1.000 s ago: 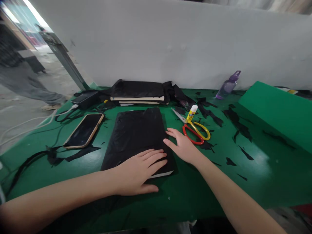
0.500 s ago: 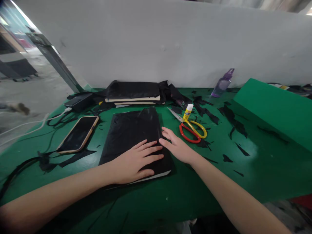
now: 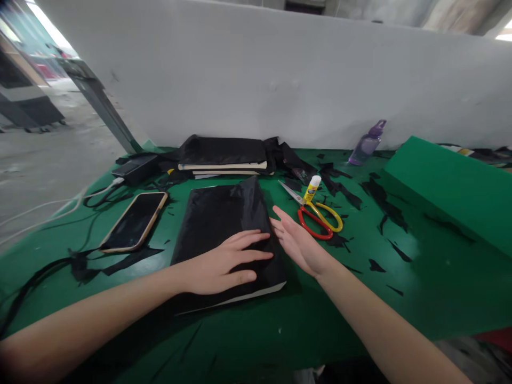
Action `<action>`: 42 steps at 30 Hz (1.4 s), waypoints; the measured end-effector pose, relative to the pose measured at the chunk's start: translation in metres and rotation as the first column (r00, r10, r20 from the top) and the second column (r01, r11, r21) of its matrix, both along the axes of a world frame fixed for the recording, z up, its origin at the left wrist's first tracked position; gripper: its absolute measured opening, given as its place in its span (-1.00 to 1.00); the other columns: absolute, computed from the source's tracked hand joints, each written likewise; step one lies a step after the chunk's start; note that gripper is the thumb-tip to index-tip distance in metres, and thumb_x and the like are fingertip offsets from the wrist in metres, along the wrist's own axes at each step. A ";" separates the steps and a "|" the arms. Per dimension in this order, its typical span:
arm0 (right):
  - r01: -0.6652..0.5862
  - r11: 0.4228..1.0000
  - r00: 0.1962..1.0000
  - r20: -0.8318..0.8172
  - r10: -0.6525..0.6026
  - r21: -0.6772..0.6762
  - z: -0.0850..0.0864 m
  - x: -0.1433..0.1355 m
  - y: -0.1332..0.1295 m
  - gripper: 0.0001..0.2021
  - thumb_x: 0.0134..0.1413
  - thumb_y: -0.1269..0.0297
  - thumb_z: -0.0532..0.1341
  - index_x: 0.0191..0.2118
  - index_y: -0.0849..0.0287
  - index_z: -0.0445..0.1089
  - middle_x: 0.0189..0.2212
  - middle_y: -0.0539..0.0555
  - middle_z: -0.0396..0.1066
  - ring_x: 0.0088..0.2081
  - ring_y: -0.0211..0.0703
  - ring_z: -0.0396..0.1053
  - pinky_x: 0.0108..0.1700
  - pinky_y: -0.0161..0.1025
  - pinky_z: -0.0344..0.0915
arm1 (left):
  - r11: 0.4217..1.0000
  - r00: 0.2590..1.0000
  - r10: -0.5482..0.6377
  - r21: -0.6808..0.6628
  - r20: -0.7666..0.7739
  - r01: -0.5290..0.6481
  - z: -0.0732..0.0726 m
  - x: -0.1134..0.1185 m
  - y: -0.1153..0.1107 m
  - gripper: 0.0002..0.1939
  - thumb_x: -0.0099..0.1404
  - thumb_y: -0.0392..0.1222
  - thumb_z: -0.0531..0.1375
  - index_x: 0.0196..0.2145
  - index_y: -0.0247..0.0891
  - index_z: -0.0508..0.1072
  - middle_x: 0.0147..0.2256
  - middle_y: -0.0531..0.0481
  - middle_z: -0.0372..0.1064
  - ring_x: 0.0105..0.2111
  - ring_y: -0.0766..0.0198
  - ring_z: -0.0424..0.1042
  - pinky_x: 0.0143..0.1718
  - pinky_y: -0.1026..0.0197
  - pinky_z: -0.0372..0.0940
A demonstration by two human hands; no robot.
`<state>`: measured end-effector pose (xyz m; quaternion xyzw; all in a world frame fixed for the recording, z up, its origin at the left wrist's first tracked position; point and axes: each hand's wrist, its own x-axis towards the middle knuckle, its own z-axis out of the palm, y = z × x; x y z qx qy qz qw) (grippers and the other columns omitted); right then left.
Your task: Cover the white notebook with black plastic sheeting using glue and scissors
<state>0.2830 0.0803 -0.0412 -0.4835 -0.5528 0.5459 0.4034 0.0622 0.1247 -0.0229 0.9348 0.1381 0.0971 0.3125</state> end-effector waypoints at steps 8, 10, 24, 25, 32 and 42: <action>0.010 0.996 0.998 0.069 -0.017 0.092 0.018 -0.016 0.000 -0.38 0.18 -0.02 -0.48 0.32 0.08 -0.49 0.26 0.17 0.00 0.17 -0.07 0.16 0.14 0.08 0.13 | 0.668 0.836 0.532 -0.671 0.130 -0.321 -0.010 0.007 0.015 -0.60 0.36 -0.06 -0.03 0.11 -0.17 0.12 0.15 -0.15 0.09 0.17 0.19 0.11 0.21 0.00 0.04; 0.059 0.996 0.998 0.023 -0.061 0.064 0.019 -0.022 0.000 -0.37 0.17 -0.05 -0.48 0.30 0.05 -0.61 0.31 0.14 -0.17 0.18 -0.07 0.15 0.13 0.08 0.13 | 0.504 0.767 0.631 -0.813 0.115 -0.293 -0.012 0.008 0.019 -0.61 0.35 -0.06 -0.02 0.09 -0.19 0.12 0.13 -0.16 0.11 0.11 0.19 0.19 0.17 0.03 0.12; -0.020 0.995 0.958 0.286 -0.007 0.093 0.061 -0.061 -0.003 -0.22 0.12 -0.22 -0.14 0.32 0.06 -0.42 0.23 0.09 0.06 0.28 -0.01 -0.12 0.25 0.14 -0.16 | 0.143 0.731 0.682 -0.974 -0.031 -0.175 0.009 -0.007 0.030 -0.46 0.22 0.22 0.03 -0.03 -0.24 0.34 -0.19 -0.10 0.46 -0.23 0.11 0.45 -0.23 0.12 0.37; -0.043 0.991 0.940 0.343 -0.002 0.123 0.062 -0.063 -0.002 -0.21 0.11 -0.22 -0.11 0.32 0.06 -0.42 0.22 0.10 0.08 0.27 0.02 -0.07 0.24 0.15 -0.12 | 0.126 0.726 0.686 -0.972 -0.059 -0.198 0.011 -0.008 0.029 -0.45 0.21 0.23 0.05 -0.02 -0.23 0.35 -0.21 -0.10 0.47 -0.24 0.10 0.46 -0.26 0.13 0.38; -0.189 0.877 0.724 0.666 -0.179 0.442 0.048 -0.086 0.011 0.10 -0.11 -0.34 0.04 0.32 0.31 -0.49 -0.02 0.25 0.38 0.19 0.11 0.10 0.26 0.18 -0.25 | 0.262 0.755 0.651 -0.911 -0.077 -0.319 0.013 -0.017 0.035 -0.59 0.06 -0.03 0.30 -0.15 -0.25 0.45 -0.29 -0.06 0.50 -0.30 0.16 0.46 -0.33 0.22 0.34; -0.160 0.811 0.840 0.509 -0.188 0.563 0.024 -0.067 0.025 -0.20 0.15 -0.06 0.00 0.31 0.24 -0.42 -0.07 0.08 0.45 0.16 -0.14 0.17 0.28 0.12 -0.50 | 0.299 0.725 0.675 -0.846 -0.139 -0.440 0.004 -0.020 0.040 -0.66 -0.01 -0.15 0.34 -0.24 -0.30 0.47 -0.39 -0.07 0.50 -0.42 0.15 0.47 -0.36 0.12 0.36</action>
